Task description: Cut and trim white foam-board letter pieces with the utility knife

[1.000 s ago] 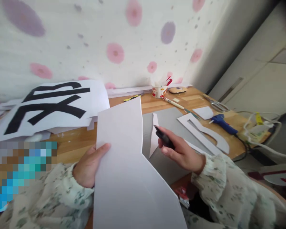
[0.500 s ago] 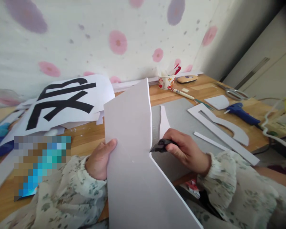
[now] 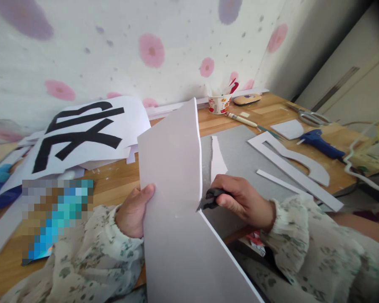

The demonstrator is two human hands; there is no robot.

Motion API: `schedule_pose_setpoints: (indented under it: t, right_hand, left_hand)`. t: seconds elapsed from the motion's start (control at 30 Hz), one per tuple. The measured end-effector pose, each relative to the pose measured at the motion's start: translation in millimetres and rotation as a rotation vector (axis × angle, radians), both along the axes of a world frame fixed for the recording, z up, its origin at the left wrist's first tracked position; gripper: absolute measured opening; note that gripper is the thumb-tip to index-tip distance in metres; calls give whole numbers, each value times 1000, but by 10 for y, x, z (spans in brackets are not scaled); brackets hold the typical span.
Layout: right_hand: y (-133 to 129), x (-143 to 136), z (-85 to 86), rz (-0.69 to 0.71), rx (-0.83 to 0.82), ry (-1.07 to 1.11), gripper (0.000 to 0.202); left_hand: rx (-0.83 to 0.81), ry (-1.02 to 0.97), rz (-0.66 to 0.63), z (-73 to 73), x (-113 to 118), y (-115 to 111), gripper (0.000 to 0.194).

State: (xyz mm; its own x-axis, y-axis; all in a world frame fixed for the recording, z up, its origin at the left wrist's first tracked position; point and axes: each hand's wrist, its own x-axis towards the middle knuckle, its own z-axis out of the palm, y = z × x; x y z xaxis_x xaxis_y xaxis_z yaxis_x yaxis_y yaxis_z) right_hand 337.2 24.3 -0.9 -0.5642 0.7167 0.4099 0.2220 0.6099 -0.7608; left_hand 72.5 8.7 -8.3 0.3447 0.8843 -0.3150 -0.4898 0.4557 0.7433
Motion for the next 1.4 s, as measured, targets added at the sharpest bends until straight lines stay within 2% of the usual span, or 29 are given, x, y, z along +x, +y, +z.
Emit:
schedule_pose_setpoints:
  t: [0.13,0.27,0.37,0.47,0.57,0.7,0.8,0.87,1.07,1.4]
  right_hand:
    - [-13,14,8,55,-95,0,48]
    - [-28,21,34,149,-313,2,50]
    - [-30,33,69,132,-393,117,49]
    - [-36,65,97,140,-412,212,43]
    - [-76,99,79,95,-361,193,37]
    - [-152,111,35,-9,-242,151,32]
    - [-169,103,53,26,-113,107,30]
    - [-156,98,79,73,-51,97,37]
    - [-106,84,90,169,-29,78,48]
    - [-119,87,125,137,-8,67,44]
  left_hand:
    - [21,-8,-16,16,-3,-14,44]
    - [43,-7,4,27,-2,-3,39]
    - [47,8,17,28,-4,9,35]
    - [35,44,-34,42,-5,11,40]
    - [33,64,-65,54,-2,8,45]
    - [26,55,16,46,5,6,40]
    - [1,48,57,30,6,11,44]
    - [-7,53,58,18,3,18,46]
    - [13,40,30,-8,-3,33,46]
    - [29,-7,-9,43,-4,-15,38]
